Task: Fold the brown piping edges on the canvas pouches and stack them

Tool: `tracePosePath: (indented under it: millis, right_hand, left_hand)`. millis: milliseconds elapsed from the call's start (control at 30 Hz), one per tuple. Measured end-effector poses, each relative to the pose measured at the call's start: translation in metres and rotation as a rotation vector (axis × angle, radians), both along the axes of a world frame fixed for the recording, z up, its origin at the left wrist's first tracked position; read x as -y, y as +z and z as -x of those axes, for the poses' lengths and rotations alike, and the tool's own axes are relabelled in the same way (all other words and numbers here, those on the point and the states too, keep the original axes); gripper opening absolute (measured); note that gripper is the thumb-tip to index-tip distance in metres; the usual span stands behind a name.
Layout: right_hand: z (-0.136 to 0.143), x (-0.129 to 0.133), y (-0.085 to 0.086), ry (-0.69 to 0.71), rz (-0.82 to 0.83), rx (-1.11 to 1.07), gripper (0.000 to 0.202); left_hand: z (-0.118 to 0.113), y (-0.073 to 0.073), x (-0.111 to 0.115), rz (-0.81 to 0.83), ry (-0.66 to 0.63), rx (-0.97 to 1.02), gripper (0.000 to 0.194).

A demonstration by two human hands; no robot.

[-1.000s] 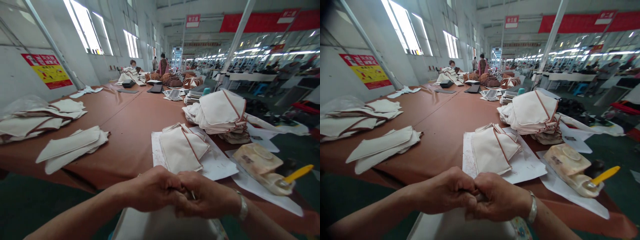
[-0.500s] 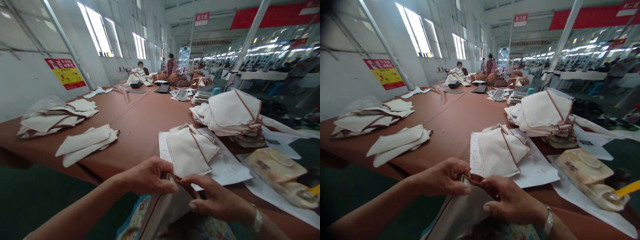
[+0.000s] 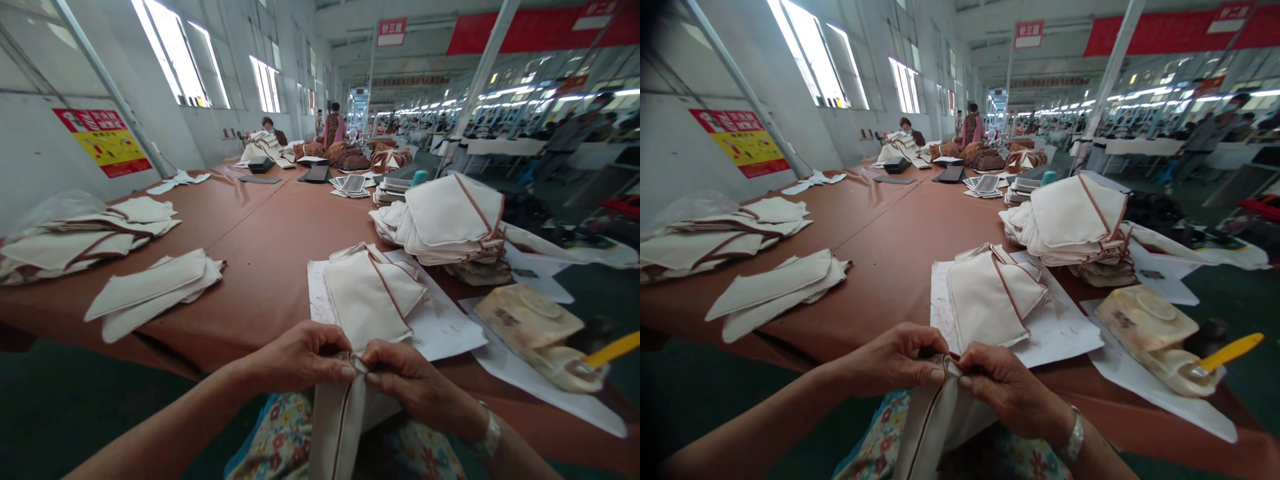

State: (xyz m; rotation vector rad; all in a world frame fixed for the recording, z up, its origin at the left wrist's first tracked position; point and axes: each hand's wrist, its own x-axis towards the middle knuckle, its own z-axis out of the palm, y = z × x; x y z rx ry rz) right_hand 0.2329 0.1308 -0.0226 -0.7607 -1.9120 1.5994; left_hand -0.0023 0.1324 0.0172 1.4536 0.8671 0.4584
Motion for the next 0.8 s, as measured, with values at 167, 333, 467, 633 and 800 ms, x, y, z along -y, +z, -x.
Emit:
tracePosePath:
  millis: [167, 333, 467, 633, 800]
  right_hand:
    - [-0.004, 0.003, -0.004, -0.014, 0.074, -0.034, 0.010]
    - [-0.001, 0.012, -0.010, -0.090, 0.081, -0.021, 0.007]
    - [0.002, 0.017, -0.017, -0.130, 0.054, -0.013, 0.020]
    - [0.006, 0.021, -0.013, -0.212, -0.143, 0.037, 0.021]
    - [0.007, 0.025, -0.006, -0.228, -0.481, 0.116, 0.011]
  left_hand:
    - [-0.006, -0.001, -0.004, 0.116, 0.001, 0.003, 0.028]
    - [-0.011, 0.000, -0.004, 0.141, 0.038, -0.004, 0.026]
    - [-0.014, 0.001, -0.001, 0.223, 0.055, 0.045, 0.024]
    - [-0.017, 0.001, 0.000, 0.219, 0.044, 0.001, 0.018]
    - [-0.020, 0.003, 0.002, 0.113, 0.029, -0.099, 0.016]
